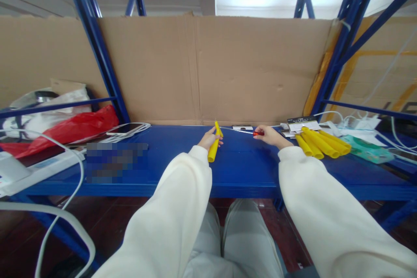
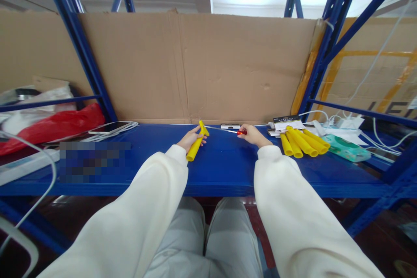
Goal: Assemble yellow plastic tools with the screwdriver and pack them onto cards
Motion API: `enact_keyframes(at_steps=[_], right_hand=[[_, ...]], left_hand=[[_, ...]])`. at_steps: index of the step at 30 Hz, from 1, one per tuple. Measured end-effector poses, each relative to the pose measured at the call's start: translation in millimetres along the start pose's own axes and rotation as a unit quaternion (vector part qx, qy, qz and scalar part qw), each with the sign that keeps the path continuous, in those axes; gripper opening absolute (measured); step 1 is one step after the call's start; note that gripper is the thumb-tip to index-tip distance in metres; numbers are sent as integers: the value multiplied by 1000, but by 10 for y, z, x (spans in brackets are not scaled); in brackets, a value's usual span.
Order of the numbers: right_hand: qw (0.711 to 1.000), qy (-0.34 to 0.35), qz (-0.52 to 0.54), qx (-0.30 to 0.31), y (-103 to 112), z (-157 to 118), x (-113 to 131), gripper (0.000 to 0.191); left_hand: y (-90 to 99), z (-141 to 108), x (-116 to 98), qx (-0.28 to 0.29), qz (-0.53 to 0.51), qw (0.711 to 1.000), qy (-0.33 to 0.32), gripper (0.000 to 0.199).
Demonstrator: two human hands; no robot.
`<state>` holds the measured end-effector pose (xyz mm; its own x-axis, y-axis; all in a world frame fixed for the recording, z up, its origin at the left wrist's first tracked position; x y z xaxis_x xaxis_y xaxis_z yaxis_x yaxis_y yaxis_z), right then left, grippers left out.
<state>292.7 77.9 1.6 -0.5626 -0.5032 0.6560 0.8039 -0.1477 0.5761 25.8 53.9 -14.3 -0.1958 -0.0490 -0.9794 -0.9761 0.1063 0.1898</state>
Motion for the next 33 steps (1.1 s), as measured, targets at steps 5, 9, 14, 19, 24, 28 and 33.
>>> enact_keyframes(at_steps=[5, 9, 14, 19, 24, 28, 33], right_hand=[[1000, -7, 6, 7, -6, 6, -24, 14], [1000, -13, 8, 19, -17, 10, -47, 15], [999, -29, 14, 39, -38, 1, -69, 17], [996, -35, 19, 81, -83, -13, -93, 24], [995, -37, 18, 92, -90, -8, -114, 30], [995, -36, -1, 95, -77, -15, -95, 31], [995, -17, -22, 93, -50, -36, -24, 26]], left_hand=[[-3, -12, -4, 0, -2, 1000, 1, 69], [-8, -6, 3, 4, -1, 1000, 4, 69], [-19, -24, -9, 9, -4, 1000, 7, 68], [-24, -17, -3, 18, -12, 1000, 10, 70], [-23, 11, 18, 33, -24, 999, 7, 69], [-27, 22, 33, 39, -23, 999, 10, 70], [-27, 60, 58, 41, -17, 999, 5, 73]])
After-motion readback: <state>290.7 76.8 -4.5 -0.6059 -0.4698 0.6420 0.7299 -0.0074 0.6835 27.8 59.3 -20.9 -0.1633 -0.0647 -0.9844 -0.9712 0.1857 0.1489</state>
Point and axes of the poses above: each hand's wrist, its own z-axis towards the middle knuckle, its own y-axis out of the back of the hand, x = y × z, the point moved 6 cm from there along z, towards the middle knuckle, and after that the axes turned 14 degrees about z, right-handed, at the moved point
